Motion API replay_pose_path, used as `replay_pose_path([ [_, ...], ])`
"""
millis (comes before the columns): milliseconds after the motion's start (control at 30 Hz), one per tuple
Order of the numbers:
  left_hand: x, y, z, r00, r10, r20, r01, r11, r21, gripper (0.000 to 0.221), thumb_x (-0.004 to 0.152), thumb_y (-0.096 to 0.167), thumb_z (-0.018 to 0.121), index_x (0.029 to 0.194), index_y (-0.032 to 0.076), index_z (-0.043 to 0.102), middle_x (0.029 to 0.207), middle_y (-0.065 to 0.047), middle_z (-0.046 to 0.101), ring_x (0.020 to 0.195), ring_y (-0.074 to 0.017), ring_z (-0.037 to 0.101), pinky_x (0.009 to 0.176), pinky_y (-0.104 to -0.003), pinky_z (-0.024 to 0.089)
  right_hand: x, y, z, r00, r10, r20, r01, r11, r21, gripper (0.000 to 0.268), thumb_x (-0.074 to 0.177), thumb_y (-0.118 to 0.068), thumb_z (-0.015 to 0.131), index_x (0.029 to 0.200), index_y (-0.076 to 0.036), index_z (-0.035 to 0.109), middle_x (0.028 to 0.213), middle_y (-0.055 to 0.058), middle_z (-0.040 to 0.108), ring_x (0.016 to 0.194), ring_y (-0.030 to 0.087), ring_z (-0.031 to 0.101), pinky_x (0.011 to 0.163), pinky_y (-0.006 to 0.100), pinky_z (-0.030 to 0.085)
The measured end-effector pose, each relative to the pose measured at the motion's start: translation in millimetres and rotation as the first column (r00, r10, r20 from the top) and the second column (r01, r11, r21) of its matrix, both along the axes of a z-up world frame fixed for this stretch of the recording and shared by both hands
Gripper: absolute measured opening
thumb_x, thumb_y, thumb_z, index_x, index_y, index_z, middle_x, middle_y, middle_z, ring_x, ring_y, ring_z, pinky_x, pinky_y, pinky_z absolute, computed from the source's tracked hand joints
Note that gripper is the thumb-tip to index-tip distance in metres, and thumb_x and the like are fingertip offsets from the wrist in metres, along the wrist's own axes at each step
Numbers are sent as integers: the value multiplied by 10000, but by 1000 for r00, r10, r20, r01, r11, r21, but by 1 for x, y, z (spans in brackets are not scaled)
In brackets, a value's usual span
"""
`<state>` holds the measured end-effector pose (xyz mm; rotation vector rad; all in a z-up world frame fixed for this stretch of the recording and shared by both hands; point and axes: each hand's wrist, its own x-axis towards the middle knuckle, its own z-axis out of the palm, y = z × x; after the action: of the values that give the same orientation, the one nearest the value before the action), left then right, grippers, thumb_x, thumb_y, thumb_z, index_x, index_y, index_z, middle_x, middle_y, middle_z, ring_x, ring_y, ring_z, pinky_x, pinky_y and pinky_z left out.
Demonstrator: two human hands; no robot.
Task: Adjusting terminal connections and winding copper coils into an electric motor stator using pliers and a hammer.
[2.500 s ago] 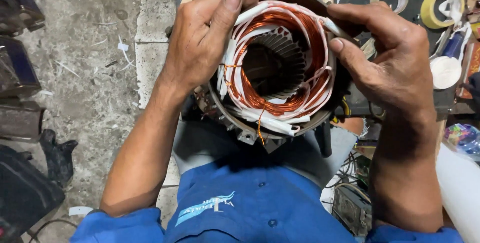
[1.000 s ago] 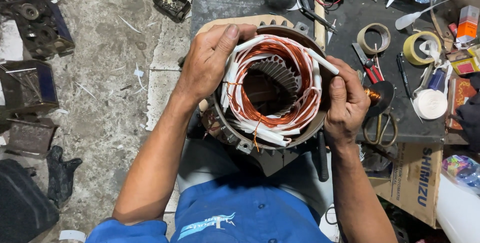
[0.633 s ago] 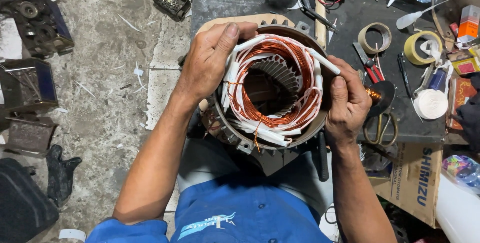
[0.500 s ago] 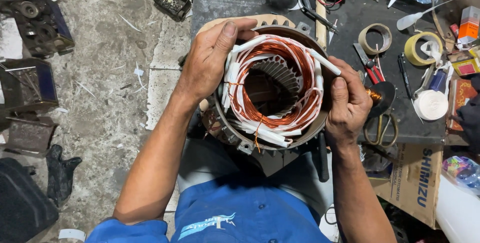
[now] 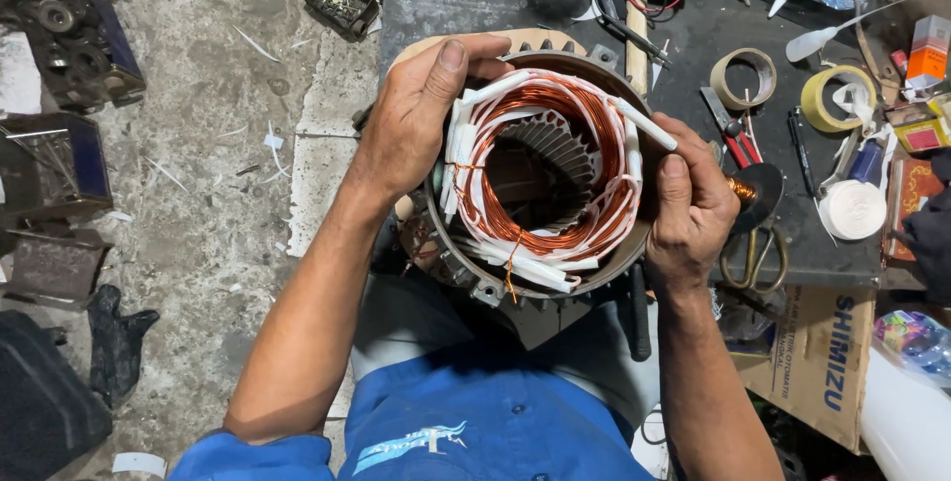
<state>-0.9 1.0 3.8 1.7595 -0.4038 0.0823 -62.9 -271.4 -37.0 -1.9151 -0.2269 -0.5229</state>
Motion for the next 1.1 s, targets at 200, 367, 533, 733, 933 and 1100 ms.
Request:
replay_pose_path([
  [200,0,1,-1,1000,-11,-17,11,1000,-27,655,1059,551,278,1267,62,662,1121,-137,744,1105,-221,724,992,-331,522,0,0,0,1000,4,9,-4,1000,-10,277,1118,-145,482,1244,51,632,1325,223,642,1301,329,600,1178,434,467],
  [367,0,1,-2,999,-24,-34,23,999,-36,646,1059,544,284,1272,65,661,1152,-156,742,1122,-246,719,994,-341,539,0,-2,-1,1000,3,0,-3,1000,-3,281,1115,-145,482,1247,54,630,1331,222,639,1296,327,606,1171,432,478],
  [533,-1,1,0,997,-31,-67,28,998,-51,651,1048,560,293,1276,73,660,1172,-161,751,1140,-247,716,1011,-339,534,0,0,1,1000,5,2,-5,1000,-16,289,1120,-147,478,1252,63,626,1330,227,637,1298,339,604,1171,442,483],
  [733,-2,1,2,996,-32,-85,28,999,-47,648,1046,553,291,1272,76,667,1177,-142,752,1137,-236,710,1011,-337,533,1,-1,-2,1000,4,18,-4,1000,-18,282,1121,-143,476,1238,68,622,1320,243,638,1292,349,606,1166,449,483],
  [933,-2,1,3,997,-35,-74,31,998,-56,644,1055,528,295,1264,44,664,1181,-152,742,1138,-244,699,1017,-342,530,2,-2,-5,1000,5,24,-5,1000,3,270,1119,-133,473,1220,75,612,1308,265,634,1280,360,605,1156,458,485],
  [1100,-1,0,2,995,-43,-90,37,997,-64,631,1057,522,307,1276,45,657,1190,-144,740,1143,-231,695,1032,-334,524,2,-2,-4,1000,-4,19,5,1000,-3,295,1117,-154,475,1224,81,617,1306,264,638,1275,362,612,1148,463,494],
])
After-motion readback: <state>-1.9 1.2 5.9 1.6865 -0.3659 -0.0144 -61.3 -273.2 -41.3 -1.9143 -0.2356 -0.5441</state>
